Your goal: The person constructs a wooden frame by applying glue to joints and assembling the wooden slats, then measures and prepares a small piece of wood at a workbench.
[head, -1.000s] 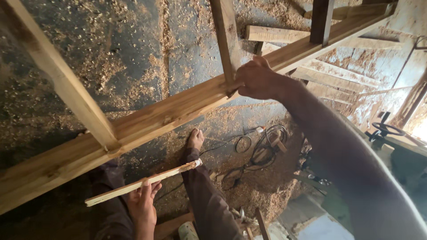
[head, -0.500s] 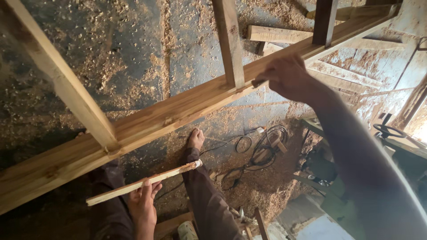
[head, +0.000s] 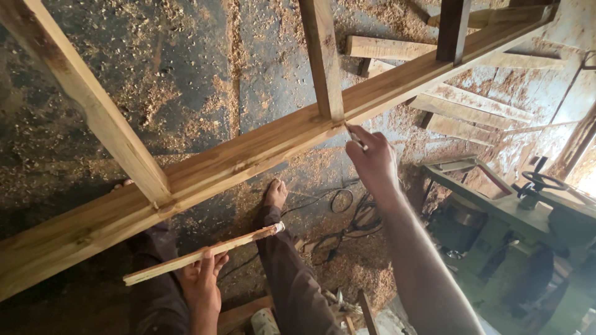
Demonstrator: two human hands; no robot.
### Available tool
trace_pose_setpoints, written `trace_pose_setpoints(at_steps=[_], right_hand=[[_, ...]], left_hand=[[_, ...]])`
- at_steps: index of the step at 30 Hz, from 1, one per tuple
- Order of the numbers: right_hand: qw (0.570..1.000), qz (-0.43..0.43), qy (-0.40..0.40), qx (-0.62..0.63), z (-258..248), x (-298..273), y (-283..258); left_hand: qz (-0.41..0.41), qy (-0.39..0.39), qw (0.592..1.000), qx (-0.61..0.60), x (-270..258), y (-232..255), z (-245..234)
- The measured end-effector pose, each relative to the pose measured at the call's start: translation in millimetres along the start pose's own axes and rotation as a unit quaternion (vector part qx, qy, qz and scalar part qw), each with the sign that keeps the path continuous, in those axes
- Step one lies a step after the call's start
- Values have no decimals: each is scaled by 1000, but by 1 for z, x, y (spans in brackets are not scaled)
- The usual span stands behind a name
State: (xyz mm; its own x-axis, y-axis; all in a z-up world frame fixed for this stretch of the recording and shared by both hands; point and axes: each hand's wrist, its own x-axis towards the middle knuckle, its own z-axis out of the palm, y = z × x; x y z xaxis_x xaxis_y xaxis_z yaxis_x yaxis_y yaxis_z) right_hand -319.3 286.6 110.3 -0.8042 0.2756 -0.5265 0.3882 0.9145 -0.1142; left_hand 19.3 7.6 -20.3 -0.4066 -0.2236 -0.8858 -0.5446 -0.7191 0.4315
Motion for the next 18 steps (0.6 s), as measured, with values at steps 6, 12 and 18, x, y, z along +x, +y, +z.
trace_pose_setpoints(at_steps=[6, 12, 18], right_hand=[[986, 136, -74, 58, 15, 0, -12], [995, -92, -23, 40, 29, -20, -11], [999, 4, -17, 31, 10, -5, -4]], left_hand=[[-8, -4, 1000, 2, -1, 5, 2], [2, -11, 1000, 10, -4, 12, 6], [7, -11, 1000, -21, 2, -4, -9]])
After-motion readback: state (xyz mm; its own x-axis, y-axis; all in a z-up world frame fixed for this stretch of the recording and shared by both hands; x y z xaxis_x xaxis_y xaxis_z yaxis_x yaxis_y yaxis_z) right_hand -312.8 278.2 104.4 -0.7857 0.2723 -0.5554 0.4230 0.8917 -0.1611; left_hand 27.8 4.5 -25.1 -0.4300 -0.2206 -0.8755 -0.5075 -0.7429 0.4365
